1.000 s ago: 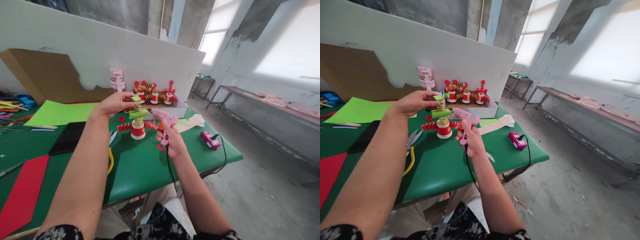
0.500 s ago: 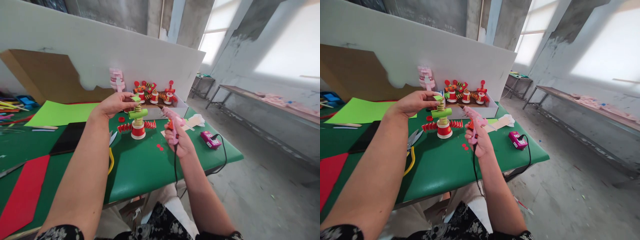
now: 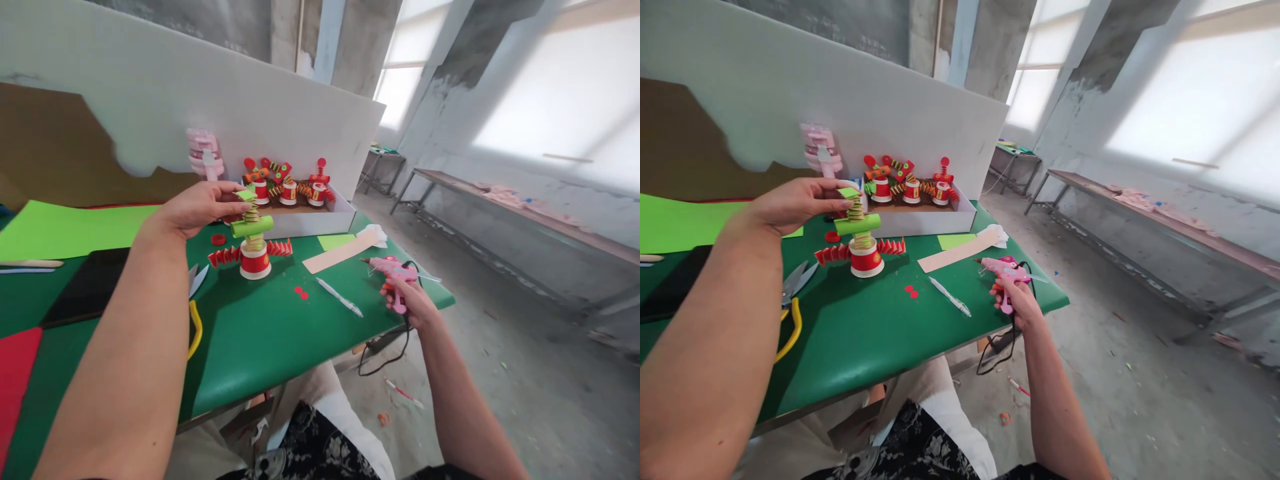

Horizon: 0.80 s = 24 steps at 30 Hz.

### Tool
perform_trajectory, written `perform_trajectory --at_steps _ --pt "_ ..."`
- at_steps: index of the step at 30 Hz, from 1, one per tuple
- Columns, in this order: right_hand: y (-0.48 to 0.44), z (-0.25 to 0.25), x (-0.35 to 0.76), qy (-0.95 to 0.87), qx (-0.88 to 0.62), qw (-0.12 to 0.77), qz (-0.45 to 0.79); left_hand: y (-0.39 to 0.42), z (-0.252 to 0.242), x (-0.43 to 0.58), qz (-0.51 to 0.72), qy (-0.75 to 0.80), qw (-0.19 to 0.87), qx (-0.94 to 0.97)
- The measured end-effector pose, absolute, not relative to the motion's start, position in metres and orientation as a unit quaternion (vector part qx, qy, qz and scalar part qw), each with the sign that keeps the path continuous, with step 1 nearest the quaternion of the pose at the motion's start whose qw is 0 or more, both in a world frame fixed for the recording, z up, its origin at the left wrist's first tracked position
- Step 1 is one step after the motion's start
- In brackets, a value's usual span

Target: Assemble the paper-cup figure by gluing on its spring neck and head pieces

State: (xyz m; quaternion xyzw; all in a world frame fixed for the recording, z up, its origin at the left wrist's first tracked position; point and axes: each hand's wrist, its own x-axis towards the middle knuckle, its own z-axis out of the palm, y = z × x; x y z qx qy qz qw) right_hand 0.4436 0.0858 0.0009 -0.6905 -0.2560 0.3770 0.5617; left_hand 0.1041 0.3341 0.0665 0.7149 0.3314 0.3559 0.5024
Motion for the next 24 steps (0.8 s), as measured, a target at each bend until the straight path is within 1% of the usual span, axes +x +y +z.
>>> perform_trajectory --at_steps 3,5,8,11,13,15,18,20,22,24 --pt "0.083 -0.004 0.446 -0.256 -0.781 0.462 0.333 0.333 0.067 0.105 0.345 0.335 0.508 0.714" --pt "0.085 -0.005 0.445 -0.297 -0.825 0.389 0.282 0.331 0.068 0.105 0.338 0.341 0.505 0.717" --pt "0.090 -0.003 0.440 -0.369 -0.874 0.248 0.196 0.329 0.070 0.105 0.336 0.344 0.500 0.720" --pt "0.092 0.003 0.433 -0.412 -0.895 0.105 0.137 0.328 0.069 0.105 0.335 0.343 0.497 0.724" --pt "0.091 0.009 0.427 -0.417 -0.901 0.040 0.112 0.328 0.069 0.105 0.334 0.340 0.500 0.723" --pt "0.088 0.017 0.422 -0.409 -0.907 0.002 0.101 0.329 0.068 0.106 0.333 0.337 0.500 0.725" --pt "0.083 0.031 0.413 -0.404 -0.910 -0.008 0.089 0.331 0.067 0.106 0.332 0.336 0.494 0.730" --pt "0.084 0.038 0.405 -0.424 -0.903 0.034 0.056 0.332 0.067 0.105 0.330 0.334 0.496 0.730" --pt "0.094 0.039 0.393 -0.483 -0.866 0.130 0.030 0.332 0.067 0.105 0.326 0.329 0.497 0.734" --pt "0.116 0.033 0.376 -0.564 -0.783 0.258 0.050 0.333 0.066 0.106 0.326 0.328 0.492 0.738"
